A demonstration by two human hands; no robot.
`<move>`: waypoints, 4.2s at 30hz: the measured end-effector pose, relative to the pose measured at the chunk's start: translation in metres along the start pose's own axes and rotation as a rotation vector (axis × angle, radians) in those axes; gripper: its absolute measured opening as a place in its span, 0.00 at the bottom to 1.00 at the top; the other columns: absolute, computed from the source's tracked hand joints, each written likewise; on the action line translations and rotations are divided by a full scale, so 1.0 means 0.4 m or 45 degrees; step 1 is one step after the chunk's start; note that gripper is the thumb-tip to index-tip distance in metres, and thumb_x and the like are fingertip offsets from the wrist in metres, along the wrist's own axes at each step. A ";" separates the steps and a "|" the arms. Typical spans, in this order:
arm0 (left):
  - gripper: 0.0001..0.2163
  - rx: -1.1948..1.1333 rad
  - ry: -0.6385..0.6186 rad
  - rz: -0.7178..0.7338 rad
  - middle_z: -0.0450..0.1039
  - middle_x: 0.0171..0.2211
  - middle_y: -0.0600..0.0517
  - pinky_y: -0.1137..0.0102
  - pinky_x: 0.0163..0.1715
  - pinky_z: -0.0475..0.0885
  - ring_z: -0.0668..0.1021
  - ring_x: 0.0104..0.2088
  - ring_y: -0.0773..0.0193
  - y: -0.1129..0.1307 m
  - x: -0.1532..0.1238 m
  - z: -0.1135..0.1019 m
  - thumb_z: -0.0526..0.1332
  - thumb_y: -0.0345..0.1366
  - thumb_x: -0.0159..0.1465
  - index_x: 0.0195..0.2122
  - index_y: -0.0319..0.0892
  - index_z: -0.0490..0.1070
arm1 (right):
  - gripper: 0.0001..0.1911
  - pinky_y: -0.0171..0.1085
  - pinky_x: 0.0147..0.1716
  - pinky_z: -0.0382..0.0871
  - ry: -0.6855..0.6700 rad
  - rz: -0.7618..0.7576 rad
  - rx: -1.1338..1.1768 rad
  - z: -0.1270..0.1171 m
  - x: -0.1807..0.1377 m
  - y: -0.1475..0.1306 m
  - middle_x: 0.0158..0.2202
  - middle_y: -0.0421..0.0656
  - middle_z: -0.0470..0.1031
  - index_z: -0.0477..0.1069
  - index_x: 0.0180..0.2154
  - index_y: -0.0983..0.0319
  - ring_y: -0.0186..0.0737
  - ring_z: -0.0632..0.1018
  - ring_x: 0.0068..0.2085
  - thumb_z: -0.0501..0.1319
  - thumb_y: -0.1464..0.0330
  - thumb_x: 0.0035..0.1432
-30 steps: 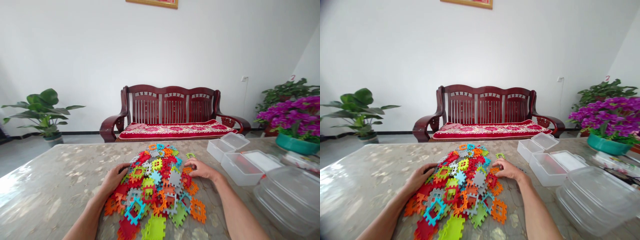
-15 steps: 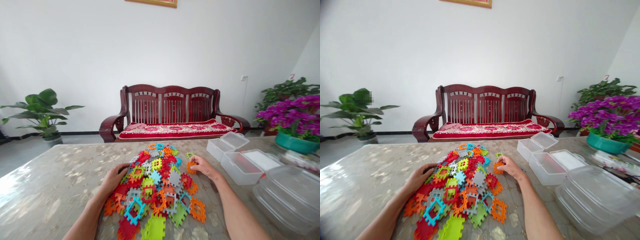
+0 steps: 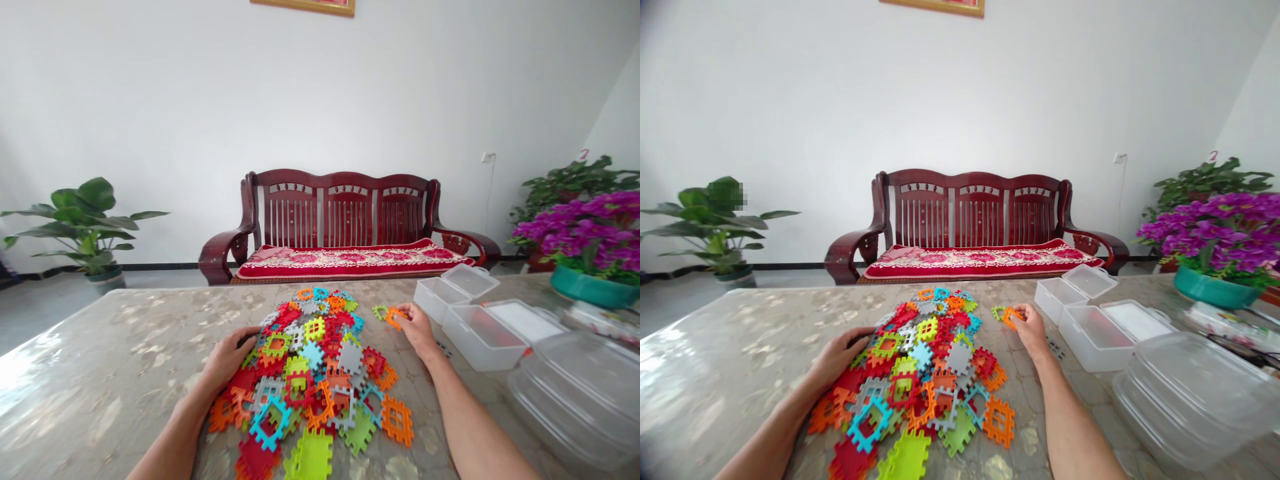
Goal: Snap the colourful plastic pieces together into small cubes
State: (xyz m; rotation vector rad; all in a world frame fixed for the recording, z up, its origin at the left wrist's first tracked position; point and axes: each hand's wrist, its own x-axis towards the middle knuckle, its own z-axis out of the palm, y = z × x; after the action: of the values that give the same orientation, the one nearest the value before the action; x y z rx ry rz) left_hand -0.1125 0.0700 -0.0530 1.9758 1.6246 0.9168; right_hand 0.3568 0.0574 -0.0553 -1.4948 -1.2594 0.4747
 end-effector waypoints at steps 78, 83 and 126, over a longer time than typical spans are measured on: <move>0.20 0.061 -0.031 -0.025 0.77 0.46 0.52 0.65 0.50 0.68 0.76 0.47 0.56 -0.015 0.002 0.003 0.54 0.45 0.59 0.48 0.46 0.74 | 0.19 0.37 0.48 0.61 0.011 -0.198 -1.329 -0.028 -0.005 -0.024 0.47 0.50 0.74 0.73 0.46 0.63 0.45 0.73 0.48 0.52 0.77 0.55; 0.19 0.066 0.001 -0.024 0.78 0.45 0.53 0.66 0.48 0.69 0.77 0.46 0.57 -0.010 -0.001 0.003 0.55 0.45 0.58 0.47 0.47 0.75 | 0.19 0.35 0.49 0.61 -0.102 -0.214 -1.270 -0.021 0.001 -0.010 0.45 0.47 0.76 0.74 0.44 0.62 0.42 0.74 0.48 0.51 0.79 0.55; 0.20 0.048 -0.021 -0.008 0.78 0.46 0.52 0.65 0.50 0.68 0.77 0.47 0.56 -0.009 0.002 0.003 0.54 0.45 0.59 0.47 0.46 0.75 | 0.26 0.42 0.56 0.60 -0.343 -0.403 -1.083 -0.007 -0.005 -0.028 0.53 0.43 0.74 0.74 0.50 0.55 0.41 0.71 0.55 0.51 0.79 0.54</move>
State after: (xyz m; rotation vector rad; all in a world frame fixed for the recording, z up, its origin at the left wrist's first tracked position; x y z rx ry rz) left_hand -0.1140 0.0719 -0.0562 1.9964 1.6500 0.8717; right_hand 0.3532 0.0528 -0.0451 -1.8966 -2.0252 -0.1112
